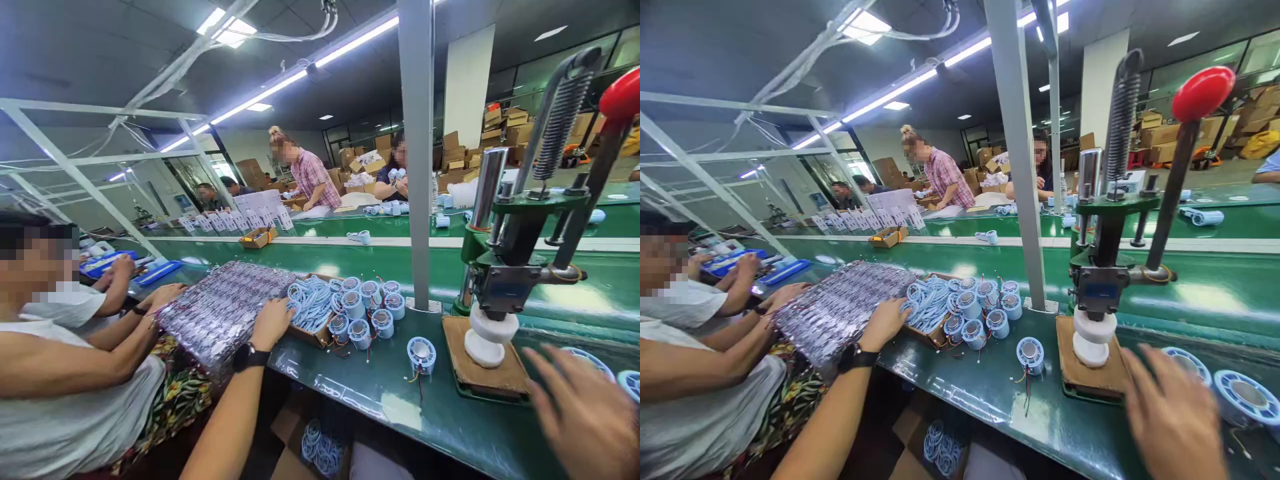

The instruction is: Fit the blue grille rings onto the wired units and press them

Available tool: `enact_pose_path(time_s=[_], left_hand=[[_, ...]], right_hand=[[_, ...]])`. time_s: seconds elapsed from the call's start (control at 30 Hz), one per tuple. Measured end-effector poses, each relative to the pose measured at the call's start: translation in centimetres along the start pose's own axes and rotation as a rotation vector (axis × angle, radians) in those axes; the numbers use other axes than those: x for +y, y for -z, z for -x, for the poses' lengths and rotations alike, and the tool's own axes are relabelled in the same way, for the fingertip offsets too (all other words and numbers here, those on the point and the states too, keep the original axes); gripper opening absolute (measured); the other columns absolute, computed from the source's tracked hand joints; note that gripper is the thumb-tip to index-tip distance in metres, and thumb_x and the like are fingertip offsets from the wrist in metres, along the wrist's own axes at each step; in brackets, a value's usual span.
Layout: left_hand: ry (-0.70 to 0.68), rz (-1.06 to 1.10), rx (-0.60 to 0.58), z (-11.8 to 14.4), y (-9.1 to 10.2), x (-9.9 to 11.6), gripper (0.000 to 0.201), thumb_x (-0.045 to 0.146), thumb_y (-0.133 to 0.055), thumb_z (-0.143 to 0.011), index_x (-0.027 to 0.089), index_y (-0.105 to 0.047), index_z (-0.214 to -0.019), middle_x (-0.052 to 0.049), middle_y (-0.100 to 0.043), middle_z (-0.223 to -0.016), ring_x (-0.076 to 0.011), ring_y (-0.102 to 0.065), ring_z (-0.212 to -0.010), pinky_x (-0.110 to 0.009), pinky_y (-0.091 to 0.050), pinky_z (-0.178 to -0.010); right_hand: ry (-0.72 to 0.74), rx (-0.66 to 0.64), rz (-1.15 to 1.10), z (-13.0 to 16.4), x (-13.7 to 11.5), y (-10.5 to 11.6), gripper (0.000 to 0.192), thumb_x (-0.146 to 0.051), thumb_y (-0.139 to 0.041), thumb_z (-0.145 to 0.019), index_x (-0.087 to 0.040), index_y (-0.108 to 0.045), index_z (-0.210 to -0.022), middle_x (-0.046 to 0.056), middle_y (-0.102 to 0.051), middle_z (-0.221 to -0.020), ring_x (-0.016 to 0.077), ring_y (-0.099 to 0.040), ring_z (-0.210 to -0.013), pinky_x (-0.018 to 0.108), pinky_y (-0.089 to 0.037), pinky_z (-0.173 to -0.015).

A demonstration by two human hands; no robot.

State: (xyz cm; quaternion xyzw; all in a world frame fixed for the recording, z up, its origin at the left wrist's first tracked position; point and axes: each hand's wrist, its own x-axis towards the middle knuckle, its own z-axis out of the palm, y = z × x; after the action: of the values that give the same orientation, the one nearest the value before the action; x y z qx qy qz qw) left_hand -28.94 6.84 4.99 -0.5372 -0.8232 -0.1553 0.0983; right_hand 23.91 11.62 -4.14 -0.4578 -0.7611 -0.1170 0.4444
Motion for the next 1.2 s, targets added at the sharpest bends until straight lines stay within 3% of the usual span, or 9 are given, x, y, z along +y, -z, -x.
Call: enact_pose_path(time_s=[0.13,0.23,0.37,0.53,0.7,0.87,0.97,1.07,1.2], left_hand=[[0.049,0.048,-0.034,0.4,-1.2,-2.1,0.03,0.033,-0.063,-0.095,0.017,-0.062,-0.12,-0.009,-0.065,-0.123,-0.0241,-0.065,-0.105,-0.046,-0.057,-0.089],[0.083,0.106,-0.01,0.0,-1.6,-2.2,0.03,0.033,-0.063,-0.095,0.017,-0.062,-0.12,-0.009,-0.066,-0.12,-0.0232,-0.066,-0.102,-0.045,-0.057,-0.087],[0.119,0.184,0.085,-0.9,-1.7,-2.0,0.031,0.033,-0.063,-0.095,0.016,-0.061,-0.121,-0.009,-0.065,-0.121,-0.0232,-0.067,-0.102,-0.044,-0.058,-0.086],[0.116,0.277,0.231,-1.3,-1.1,-1.1,0.03,0.035,-0.063,-0.095,0.016,-0.062,-0.118,-0.008,-0.067,-0.114,-0.0202,-0.068,-0.093,-0.04,-0.059,-0.079],[-0.095,0.376,0.317,4.6,-0.9,5.0,0.025,0.026,-0.045,-0.099,0.015,-0.066,-0.108,-0.009,-0.068,-0.097,-0.0221,-0.065,-0.088,-0.04,-0.056,-0.081],[-0.447,0.426,0.042,13.4,-4.6,16.3,0.027,0.011,-0.052,-0.085,0.022,-0.073,-0.097,-0.004,-0.07,-0.084,-0.0213,-0.067,-0.078,-0.033,-0.056,-0.073],[-0.48,0.415,-0.07,14.8,-6.3,20.6,0.031,0.009,-0.054,-0.085,0.016,-0.071,-0.109,-0.008,-0.07,-0.088,-0.0235,-0.068,-0.077,-0.036,-0.058,-0.069],[-0.508,0.433,-0.149,13.6,-6.2,20.7,0.045,0.017,-0.064,-0.084,0.015,-0.061,-0.129,-0.012,-0.069,-0.109,-0.0263,-0.068,-0.097,-0.041,-0.059,-0.085],[-0.648,0.474,-0.34,12.0,-5.7,17.8,0.062,0.016,-0.073,-0.077,0.024,-0.057,-0.137,-0.012,-0.058,-0.143,-0.0305,-0.053,-0.13,-0.05,-0.048,-0.107]], right_hand=[[0.139,-0.13,-0.082,-0.2,-10.2,-4.0,0.04,-0.022,-0.048,-0.093,-0.022,-0.061,-0.131,0.016,-0.058,-0.134,0.0322,-0.056,-0.122,0.049,-0.048,-0.1],[0.108,-0.199,-0.075,-0.4,-13.7,-7.6,0.038,-0.017,-0.052,-0.09,-0.02,-0.066,-0.125,0.016,-0.058,-0.137,0.0339,-0.054,-0.126,0.048,-0.05,-0.098],[0.148,-0.179,-0.134,0.4,-13.1,-8.9,0.038,-0.013,-0.052,-0.088,-0.022,-0.069,-0.121,0.014,-0.061,-0.135,0.0339,-0.057,-0.125,0.049,-0.052,-0.094],[0.29,-0.183,-0.208,2.3,-10.0,-6.9,0.038,-0.018,-0.052,-0.091,-0.025,-0.065,-0.126,0.009,-0.059,-0.139,0.0293,-0.058,-0.126,0.042,-0.056,-0.092],[0.253,-0.174,-0.291,3.6,-9.4,-4.2,0.031,-0.017,-0.054,-0.091,-0.025,-0.068,-0.118,0.007,-0.063,-0.134,0.0254,-0.059,-0.125,0.039,-0.058,-0.093],[0.162,-0.194,-0.379,3.5,-10.2,-3.1,0.029,-0.014,-0.052,-0.093,-0.023,-0.068,-0.116,0.01,-0.063,-0.131,0.0244,-0.056,-0.126,0.04,-0.058,-0.093],[0.153,-0.219,-0.406,3.4,-10.3,-2.9,0.032,-0.01,-0.05,-0.093,-0.023,-0.067,-0.117,0.009,-0.063,-0.132,0.0242,-0.054,-0.128,0.043,-0.058,-0.095],[0.144,-0.225,-0.432,3.4,-10.3,-2.6,0.034,-0.008,-0.049,-0.092,-0.023,-0.066,-0.117,0.01,-0.062,-0.132,0.0237,-0.053,-0.129,0.043,-0.058,-0.096],[0.114,-0.253,-0.463,3.4,-10.5,-2.2,0.035,-0.006,-0.048,-0.091,-0.023,-0.066,-0.115,0.01,-0.062,-0.132,0.0232,-0.054,-0.129,0.043,-0.058,-0.097]])
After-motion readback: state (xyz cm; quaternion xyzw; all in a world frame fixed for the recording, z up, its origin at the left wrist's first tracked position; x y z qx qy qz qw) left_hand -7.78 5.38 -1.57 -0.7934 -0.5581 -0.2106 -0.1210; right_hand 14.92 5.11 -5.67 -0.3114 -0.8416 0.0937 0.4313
